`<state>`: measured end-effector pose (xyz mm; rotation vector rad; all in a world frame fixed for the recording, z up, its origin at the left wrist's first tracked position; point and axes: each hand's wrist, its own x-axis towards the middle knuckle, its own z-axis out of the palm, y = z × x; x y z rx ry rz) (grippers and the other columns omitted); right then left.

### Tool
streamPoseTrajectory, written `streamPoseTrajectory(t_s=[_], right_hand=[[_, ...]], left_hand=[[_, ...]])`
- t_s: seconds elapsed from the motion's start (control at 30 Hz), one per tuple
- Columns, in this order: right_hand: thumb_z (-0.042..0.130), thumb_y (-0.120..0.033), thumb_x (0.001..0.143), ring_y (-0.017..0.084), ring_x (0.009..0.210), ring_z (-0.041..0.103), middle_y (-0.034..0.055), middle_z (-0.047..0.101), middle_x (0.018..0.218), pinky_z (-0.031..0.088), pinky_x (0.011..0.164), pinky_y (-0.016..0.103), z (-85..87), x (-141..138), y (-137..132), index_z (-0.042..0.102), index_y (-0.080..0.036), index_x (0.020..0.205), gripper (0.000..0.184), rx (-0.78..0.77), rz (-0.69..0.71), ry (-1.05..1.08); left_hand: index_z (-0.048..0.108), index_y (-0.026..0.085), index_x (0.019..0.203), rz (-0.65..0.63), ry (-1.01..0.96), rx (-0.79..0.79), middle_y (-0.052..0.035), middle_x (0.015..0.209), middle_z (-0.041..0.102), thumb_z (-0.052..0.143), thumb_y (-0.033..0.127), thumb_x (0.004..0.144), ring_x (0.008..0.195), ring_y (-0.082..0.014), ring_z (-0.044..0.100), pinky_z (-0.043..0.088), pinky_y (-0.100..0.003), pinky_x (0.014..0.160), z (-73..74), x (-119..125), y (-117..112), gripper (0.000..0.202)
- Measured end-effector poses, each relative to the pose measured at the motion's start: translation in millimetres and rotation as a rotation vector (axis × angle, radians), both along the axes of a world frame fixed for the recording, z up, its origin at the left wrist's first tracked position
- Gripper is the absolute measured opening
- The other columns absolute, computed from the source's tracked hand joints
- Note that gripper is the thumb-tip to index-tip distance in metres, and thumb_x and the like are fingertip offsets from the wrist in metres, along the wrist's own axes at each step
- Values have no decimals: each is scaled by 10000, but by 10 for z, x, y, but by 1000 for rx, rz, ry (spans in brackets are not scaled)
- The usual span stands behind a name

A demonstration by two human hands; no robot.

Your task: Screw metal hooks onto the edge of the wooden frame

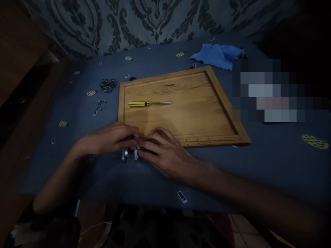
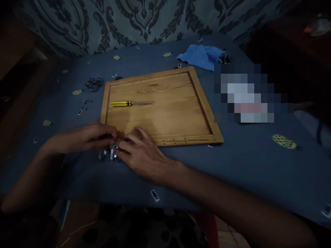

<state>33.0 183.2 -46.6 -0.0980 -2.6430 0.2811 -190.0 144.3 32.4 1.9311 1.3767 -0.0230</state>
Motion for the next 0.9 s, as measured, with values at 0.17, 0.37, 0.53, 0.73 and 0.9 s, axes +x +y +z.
streamPoseTrajectory(t_s=[0.17, 0.37, 0.53, 0.73, 0.9], right_hand=[[440, -141, 1024, 233, 1078, 528, 54, 708, 1169, 379, 1058, 493, 7, -5, -1, 652, -180, 1190, 273, -5, 2, -14], [449, -147, 1024, 236, 1082, 523, 73, 708, 1154, 388, 1038, 484, 32, -6, 6, 660, -164, 1185, 266, 3, 13, -38], [452, -127, 1014, 236, 1039, 531, 64, 715, 1100, 392, 1033, 488, 35, -7, 11, 663, -149, 1171, 264, -18, 24, -13], [456, -144, 1021, 228, 1034, 531, 46, 710, 1131, 396, 1023, 476, 33, -10, 13, 656, -184, 1169, 252, -38, 28, 9], [442, -140, 1022, 228, 1050, 527, 54, 706, 1143, 383, 1034, 490, 37, -8, 12, 654, -179, 1172, 263, -30, 22, -13]], left_hand=[[591, 172, 922, 7, -33, 38, 7, 800, 638, 494, 369, 946, 700, -112, 549, 382, -215, 653, -50, -45, 1, 221], [589, 172, 926, 26, -80, 19, 10, 790, 639, 489, 421, 957, 689, -106, 548, 389, -210, 637, -66, -59, 19, 270], [599, 168, 920, 48, -92, 64, 12, 762, 617, 466, 424, 968, 670, -103, 540, 387, -208, 608, 13, -119, 30, 292], [599, 169, 960, 337, -58, 476, 26, 715, 559, 536, 411, 938, 621, -99, 473, 346, -227, 587, -94, -215, 89, 251], [621, 179, 973, 200, -156, 436, 0, 830, 620, 540, 338, 954, 727, -110, 548, 404, -223, 659, -83, -137, 71, 179]])
